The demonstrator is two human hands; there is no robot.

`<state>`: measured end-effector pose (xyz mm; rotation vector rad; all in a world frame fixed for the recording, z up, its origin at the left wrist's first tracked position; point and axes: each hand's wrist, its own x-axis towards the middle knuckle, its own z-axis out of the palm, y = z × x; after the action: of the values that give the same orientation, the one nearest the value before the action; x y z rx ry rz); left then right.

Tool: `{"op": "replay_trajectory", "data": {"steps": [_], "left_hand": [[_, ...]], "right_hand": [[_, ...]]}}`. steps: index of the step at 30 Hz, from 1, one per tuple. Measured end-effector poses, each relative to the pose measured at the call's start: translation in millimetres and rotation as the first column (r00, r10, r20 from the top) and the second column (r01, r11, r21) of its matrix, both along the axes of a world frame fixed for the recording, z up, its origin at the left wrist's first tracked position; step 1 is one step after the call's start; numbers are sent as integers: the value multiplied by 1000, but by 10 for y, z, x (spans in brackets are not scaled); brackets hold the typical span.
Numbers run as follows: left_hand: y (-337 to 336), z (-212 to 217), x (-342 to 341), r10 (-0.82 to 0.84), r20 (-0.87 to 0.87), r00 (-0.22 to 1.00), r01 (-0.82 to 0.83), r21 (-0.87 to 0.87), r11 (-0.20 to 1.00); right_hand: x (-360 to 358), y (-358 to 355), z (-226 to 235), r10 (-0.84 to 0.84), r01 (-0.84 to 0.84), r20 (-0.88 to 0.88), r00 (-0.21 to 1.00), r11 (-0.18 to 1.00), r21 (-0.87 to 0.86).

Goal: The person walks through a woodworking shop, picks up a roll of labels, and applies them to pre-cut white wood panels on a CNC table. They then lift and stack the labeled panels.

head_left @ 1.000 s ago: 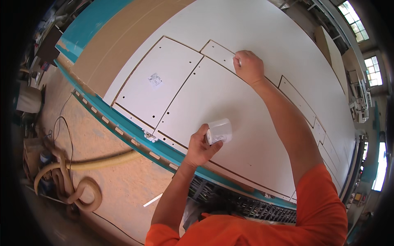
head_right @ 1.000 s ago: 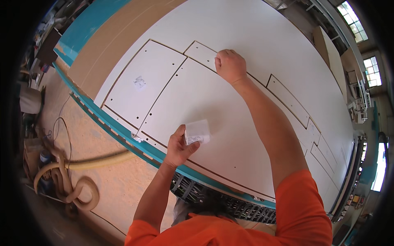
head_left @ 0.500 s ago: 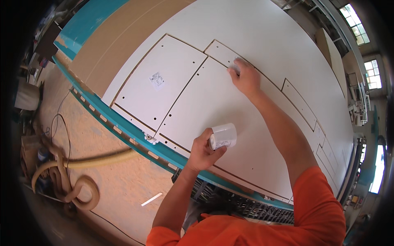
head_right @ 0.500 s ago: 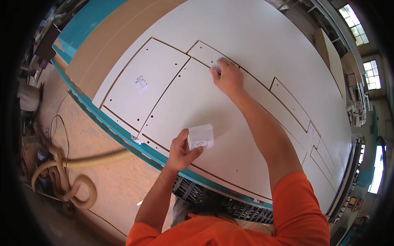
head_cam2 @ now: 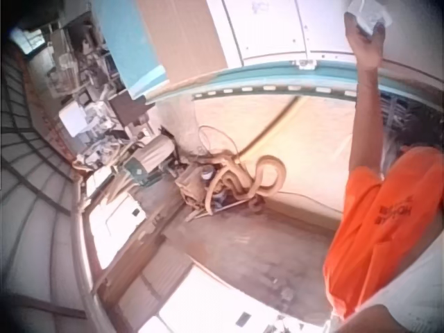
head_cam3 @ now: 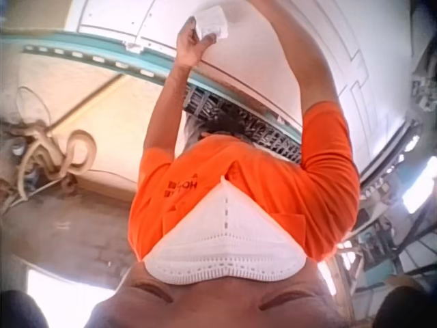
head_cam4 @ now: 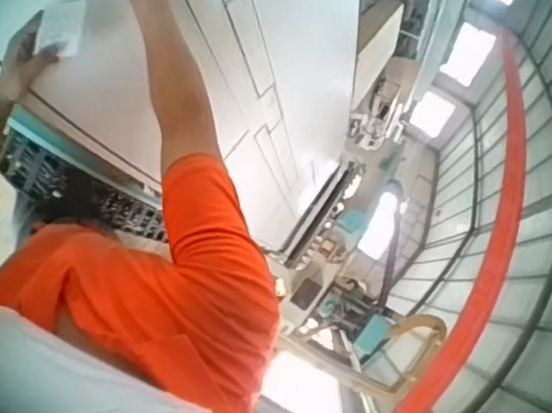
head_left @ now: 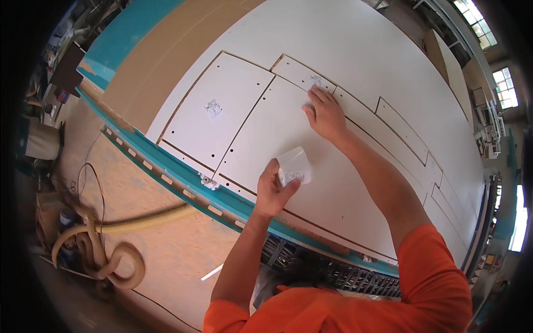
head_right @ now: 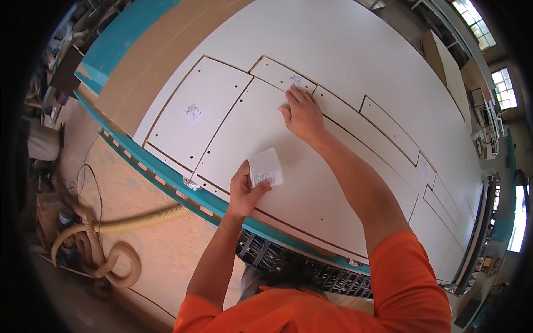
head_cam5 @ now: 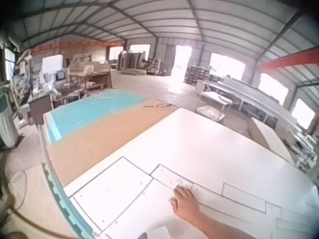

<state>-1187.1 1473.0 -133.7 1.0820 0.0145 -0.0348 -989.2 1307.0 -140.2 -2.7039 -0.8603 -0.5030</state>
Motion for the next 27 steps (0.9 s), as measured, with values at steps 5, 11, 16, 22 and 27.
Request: {"op": "replay_trajectory", "data": {"steps": [5,11,16,22,27], "left_hand": [[25,83,37,13,-139,990,-24,-76,997],[-142,135,-105,-13,-179,984,-3,-92,996],[-397,324,-229,-30,-85,996,31,3,1000],[-666,373,-311,-180,-93,979,192,149,970],[-969,284,-310,-275,-128,953,292,141,946]], "right_hand": [[-579,-154,444,100,-22,-339,936,974,226],[-1650,-199,1001,307,-257,-102,946,904,343],[-1816,-384,943,304,-299,15,952,923,241],[-1914,-807,864,290,-162,-228,929,876,454],[-1900,-1311,778,358,257,-710,606,757,601]]}}
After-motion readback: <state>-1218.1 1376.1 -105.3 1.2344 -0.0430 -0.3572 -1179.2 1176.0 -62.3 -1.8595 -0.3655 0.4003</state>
